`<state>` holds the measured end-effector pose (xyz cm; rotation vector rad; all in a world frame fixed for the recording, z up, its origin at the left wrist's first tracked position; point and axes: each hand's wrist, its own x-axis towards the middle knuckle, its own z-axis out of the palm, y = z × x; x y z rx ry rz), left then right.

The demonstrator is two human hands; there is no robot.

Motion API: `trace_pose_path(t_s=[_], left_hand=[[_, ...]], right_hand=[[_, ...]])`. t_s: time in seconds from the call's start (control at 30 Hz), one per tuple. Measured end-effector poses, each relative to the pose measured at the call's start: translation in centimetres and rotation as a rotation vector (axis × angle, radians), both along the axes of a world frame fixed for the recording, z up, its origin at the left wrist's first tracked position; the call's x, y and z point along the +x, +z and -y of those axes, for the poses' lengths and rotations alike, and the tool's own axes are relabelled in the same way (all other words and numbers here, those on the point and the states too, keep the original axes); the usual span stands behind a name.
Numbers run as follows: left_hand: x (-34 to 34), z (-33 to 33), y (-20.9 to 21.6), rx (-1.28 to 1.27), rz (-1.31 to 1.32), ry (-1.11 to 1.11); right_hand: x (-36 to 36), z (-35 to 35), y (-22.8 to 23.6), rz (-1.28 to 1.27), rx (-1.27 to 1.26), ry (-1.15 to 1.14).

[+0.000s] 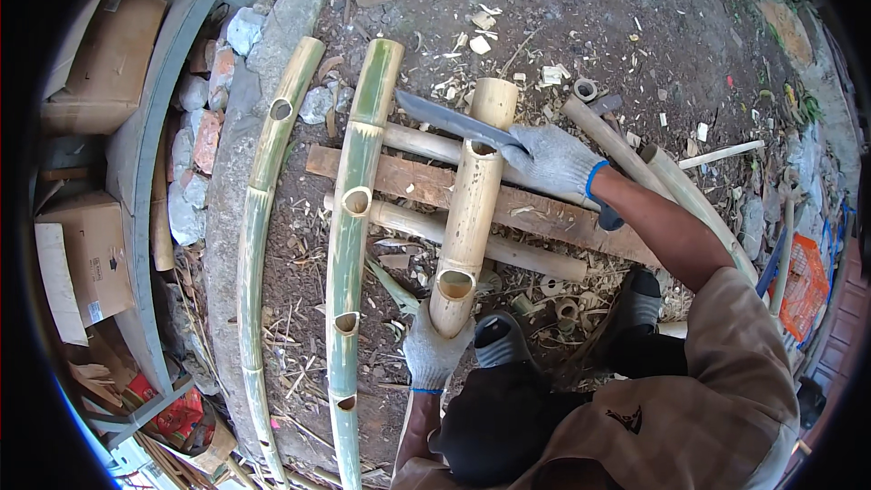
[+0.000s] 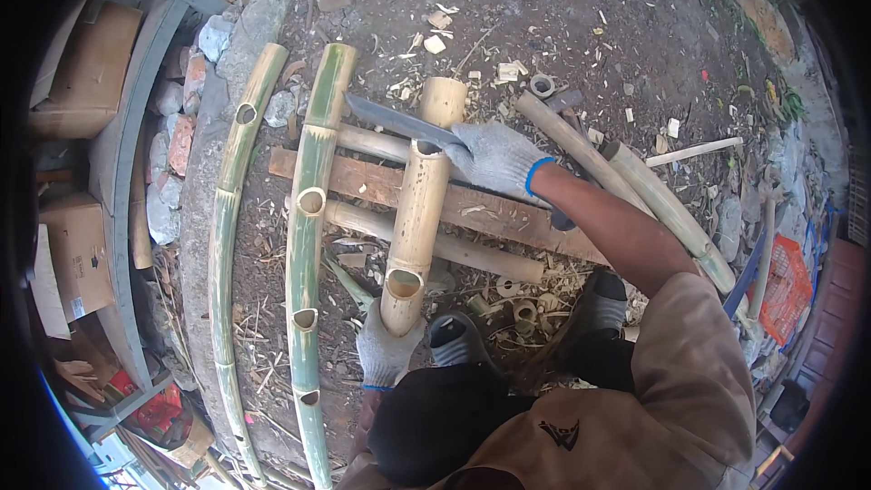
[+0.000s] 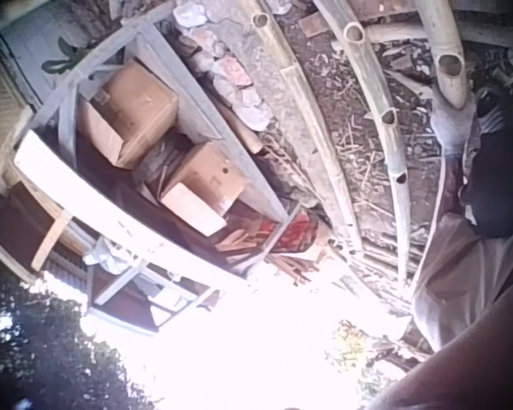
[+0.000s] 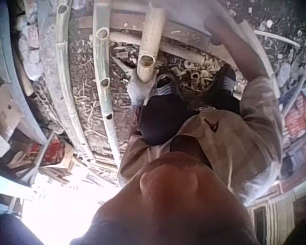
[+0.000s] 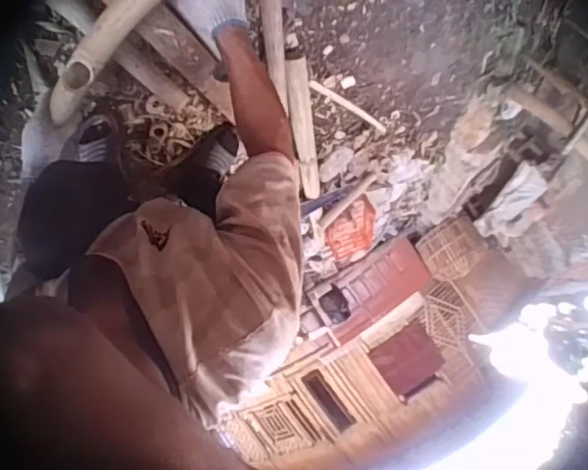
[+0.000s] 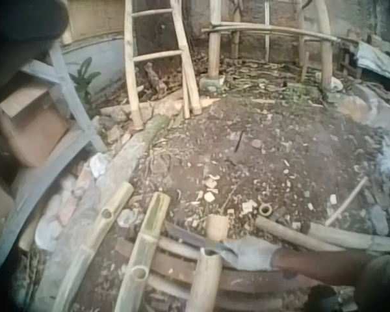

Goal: The person carves holes into bamboo poles using a machete while holding the poles by hand on a wooden support.

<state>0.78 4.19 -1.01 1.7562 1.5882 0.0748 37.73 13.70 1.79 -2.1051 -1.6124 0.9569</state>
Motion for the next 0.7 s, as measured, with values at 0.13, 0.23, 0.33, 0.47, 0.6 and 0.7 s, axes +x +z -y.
trace_pose_path(t_s=[0.13, 0.23, 0.33, 0.47, 0.6, 0.7], left_hand=[[0.3, -0.4, 0.5, -0.007, 0.008, 0.005], [0.3, -0.3, 0.0, 0.036, 0.013, 0.0], [0.1, -0.1, -0.1, 0.01, 0.008, -0.008], [1.0, -0.4, 0.3, -0.013, -0.019, 0.007], [0.2, -0.3, 0.5, 0.006, -0.011, 0.013], [0.2, -0.7, 1.0, -0.043, 0.004, 0.015]], right_hand=[[0.0, 0.6, -1.1, 0.007, 0.092, 0.0], [0.8, -0.2, -0.9, 0.011, 0.072, 0.005], [-0.1, -0.1, -0.3, -0.079, -0.082, -0.068], [1.5, 0.8, -2.4, -0.037, 0.092, 0.113], [0.5, 0.1, 3.4, 0.14, 0.032, -0.001], [1.4, 0.1, 2.3, 0.179, 0.096, 0.038]])
